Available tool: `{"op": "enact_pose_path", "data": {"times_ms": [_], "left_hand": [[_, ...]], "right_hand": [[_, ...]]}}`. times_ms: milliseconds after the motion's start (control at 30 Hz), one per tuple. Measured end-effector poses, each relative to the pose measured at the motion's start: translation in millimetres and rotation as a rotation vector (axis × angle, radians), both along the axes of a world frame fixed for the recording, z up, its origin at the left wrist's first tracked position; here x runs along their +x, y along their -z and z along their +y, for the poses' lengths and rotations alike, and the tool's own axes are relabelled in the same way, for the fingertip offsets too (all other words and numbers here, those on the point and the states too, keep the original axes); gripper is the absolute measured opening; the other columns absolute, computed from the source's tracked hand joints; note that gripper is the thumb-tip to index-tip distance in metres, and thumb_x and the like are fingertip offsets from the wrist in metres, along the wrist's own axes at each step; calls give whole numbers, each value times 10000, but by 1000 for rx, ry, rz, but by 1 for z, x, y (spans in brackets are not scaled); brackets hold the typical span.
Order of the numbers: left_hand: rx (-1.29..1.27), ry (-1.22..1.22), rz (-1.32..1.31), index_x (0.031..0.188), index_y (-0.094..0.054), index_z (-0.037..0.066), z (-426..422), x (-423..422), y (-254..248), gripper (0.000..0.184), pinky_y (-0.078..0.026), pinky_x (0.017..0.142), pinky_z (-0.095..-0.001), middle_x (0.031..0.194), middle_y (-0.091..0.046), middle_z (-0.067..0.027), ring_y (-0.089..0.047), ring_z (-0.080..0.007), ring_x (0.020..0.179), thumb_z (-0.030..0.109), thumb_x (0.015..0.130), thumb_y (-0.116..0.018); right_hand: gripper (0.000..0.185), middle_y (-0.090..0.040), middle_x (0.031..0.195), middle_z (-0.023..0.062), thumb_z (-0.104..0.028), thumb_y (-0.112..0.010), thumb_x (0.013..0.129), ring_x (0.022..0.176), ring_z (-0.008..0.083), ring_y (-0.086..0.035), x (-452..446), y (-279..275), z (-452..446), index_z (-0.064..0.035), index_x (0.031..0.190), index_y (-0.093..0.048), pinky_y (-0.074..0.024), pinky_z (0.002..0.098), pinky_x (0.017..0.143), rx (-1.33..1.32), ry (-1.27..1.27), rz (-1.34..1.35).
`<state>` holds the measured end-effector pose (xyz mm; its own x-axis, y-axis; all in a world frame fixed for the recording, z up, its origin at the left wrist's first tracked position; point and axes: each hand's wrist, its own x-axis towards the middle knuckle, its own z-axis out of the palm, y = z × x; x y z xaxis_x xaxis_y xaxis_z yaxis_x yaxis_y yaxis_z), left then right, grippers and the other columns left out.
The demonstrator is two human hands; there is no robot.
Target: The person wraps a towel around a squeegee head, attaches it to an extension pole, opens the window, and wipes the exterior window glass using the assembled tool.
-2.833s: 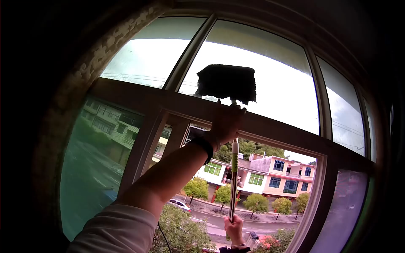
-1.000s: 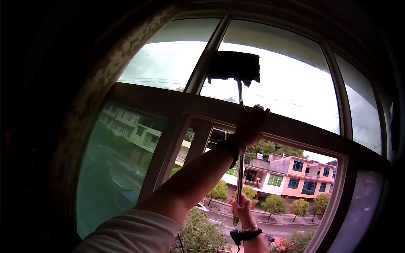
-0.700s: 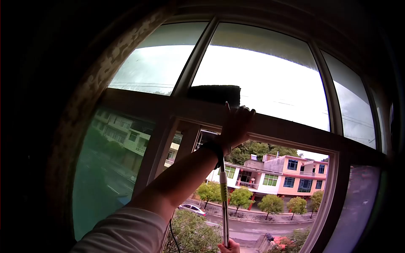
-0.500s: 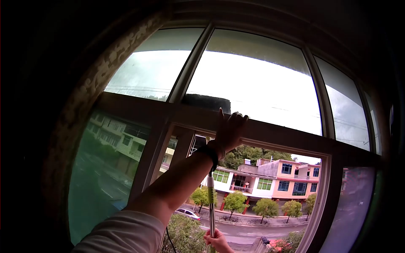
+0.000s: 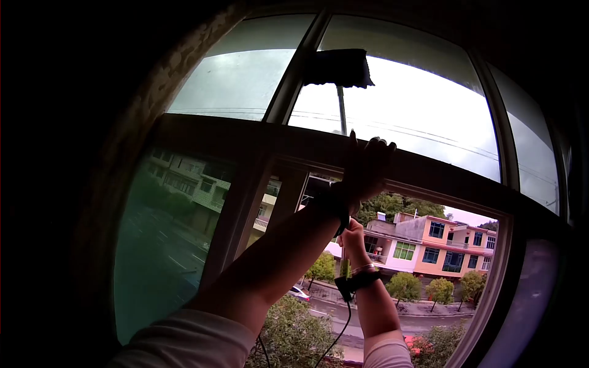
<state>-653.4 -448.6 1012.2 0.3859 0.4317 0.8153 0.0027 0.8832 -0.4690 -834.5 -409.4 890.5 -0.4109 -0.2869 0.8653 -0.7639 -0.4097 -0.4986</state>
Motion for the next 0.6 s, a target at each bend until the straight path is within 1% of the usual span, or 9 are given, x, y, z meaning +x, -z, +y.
{"op": "enact_pose_path", "data": {"times_ms": [33,67,100,167,233,300,400,500,600], "left_hand": [[-8,26,20,1271,-449,95,0,0,0,786,-256,986,-698,1154,-513,-72,-491,-245,1142,319,610,-810],[7,9,-40,1269,-455,94,0,5,0,769,-254,994,-694,1148,-517,-70,-485,-247,1146,312,619,-803],[20,-20,-18,1268,-457,94,0,2,-1,753,-258,997,-692,1140,-519,-70,-485,-248,1144,298,627,-796],[38,-36,-17,1265,-460,93,0,1,1,726,-263,1002,-687,1123,-523,-70,-486,-249,1140,273,640,-782],[49,-24,-36,1252,-468,94,2,3,2,701,-265,1004,-688,1114,-524,-70,-486,-248,1140,251,643,-778],[47,-37,-67,1242,-473,94,2,7,4,693,-258,1006,-690,1115,-524,-72,-485,-249,1141,251,640,-779],[39,-45,-75,1227,-479,94,4,14,5,710,-264,995,-691,1118,-523,-80,-495,-264,1130,261,613,-795],[3,17,-5,1216,-495,90,1,8,6,723,-267,991,-689,1119,-527,-81,-508,-277,1112,263,585,-802],[-4,40,-35,1213,-507,86,0,7,5,721,-270,981,-693,1137,-527,-85,-500,-266,1140,276,580,-797]], "right_hand": [[127,-517,546,10,-116,-606,889,395,78,-464,-5,-36,3,-70,777,-566,-341,230,349,28,56,55],[96,-525,551,24,-140,-620,884,414,87,-479,6,-66,4,-58,847,-587,-357,227,366,13,223,104],[97,-522,542,27,-139,-620,884,429,99,-488,10,-95,-6,-48,868,-588,-359,228,375,-203,-72,77],[105,-512,540,19,-133,-620,886,421,92,-475,24,-145,-7,-50,848,-570,-348,226,368,-144,-19,141],[120,-502,539,11,-128,-621,888,413,85,-461,37,-166,-5,-51,827,-552,-338,225,362,-97,-2,179],[140,-492,538,3,-123,-622,889,405,78,-448,44,-153,-1,-53,806,-535,-327,223,355,-53,7,189],[175,-477,536,-9,-115,-623,892,393,68,-428,43,-83,18,-55,775,-508,-312,221,346,-6,28,137],[202,-453,537,-30,-122,-627,901,385,44,-395,39,34,52,-72,752,-500,-288,206,335,9,72,27],[186,-462,552,-30,-94,-645,884,405,47,-425,49,163,88,-72,769,-502,-321,207,342,17,89,-130]]}}
